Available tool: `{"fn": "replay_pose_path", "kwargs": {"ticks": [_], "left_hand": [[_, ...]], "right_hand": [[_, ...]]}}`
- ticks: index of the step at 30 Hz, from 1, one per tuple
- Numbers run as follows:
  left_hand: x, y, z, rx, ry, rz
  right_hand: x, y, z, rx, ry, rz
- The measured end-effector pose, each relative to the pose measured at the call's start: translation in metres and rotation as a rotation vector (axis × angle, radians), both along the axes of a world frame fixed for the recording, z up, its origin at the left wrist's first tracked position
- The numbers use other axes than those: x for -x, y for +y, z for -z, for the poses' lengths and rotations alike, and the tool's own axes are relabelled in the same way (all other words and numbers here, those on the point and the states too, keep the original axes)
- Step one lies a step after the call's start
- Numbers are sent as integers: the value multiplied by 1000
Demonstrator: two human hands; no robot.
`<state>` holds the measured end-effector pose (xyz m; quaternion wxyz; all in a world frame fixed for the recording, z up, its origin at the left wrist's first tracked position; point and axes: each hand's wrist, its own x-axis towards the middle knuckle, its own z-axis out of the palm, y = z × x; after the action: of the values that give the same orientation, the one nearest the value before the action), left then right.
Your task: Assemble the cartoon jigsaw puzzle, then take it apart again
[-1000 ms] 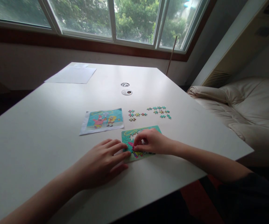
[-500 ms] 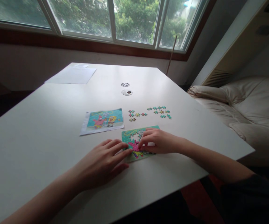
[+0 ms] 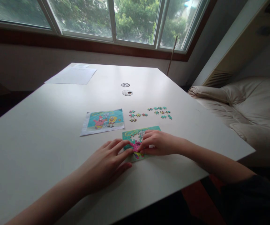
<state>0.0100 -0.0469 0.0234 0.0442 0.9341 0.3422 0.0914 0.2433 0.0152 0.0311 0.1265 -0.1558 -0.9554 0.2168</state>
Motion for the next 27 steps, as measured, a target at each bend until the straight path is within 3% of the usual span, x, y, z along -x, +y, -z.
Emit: {"fn": "replay_pose_path", "kwargs": {"ticks": [12, 17, 21, 27], "left_hand": [[3, 2, 3, -47, -6, 37], [9, 4, 4, -105, -24, 72], [12, 5, 3, -150, -30, 74], [12, 7, 1, -153, -38, 76]], "right_hand": [[-9, 3, -14, 62, -124, -2], [-34, 11, -27, 106, -293, 182], [-56, 14, -27, 116, -385, 333], [-66, 16, -20, 120, -430, 358]]}}
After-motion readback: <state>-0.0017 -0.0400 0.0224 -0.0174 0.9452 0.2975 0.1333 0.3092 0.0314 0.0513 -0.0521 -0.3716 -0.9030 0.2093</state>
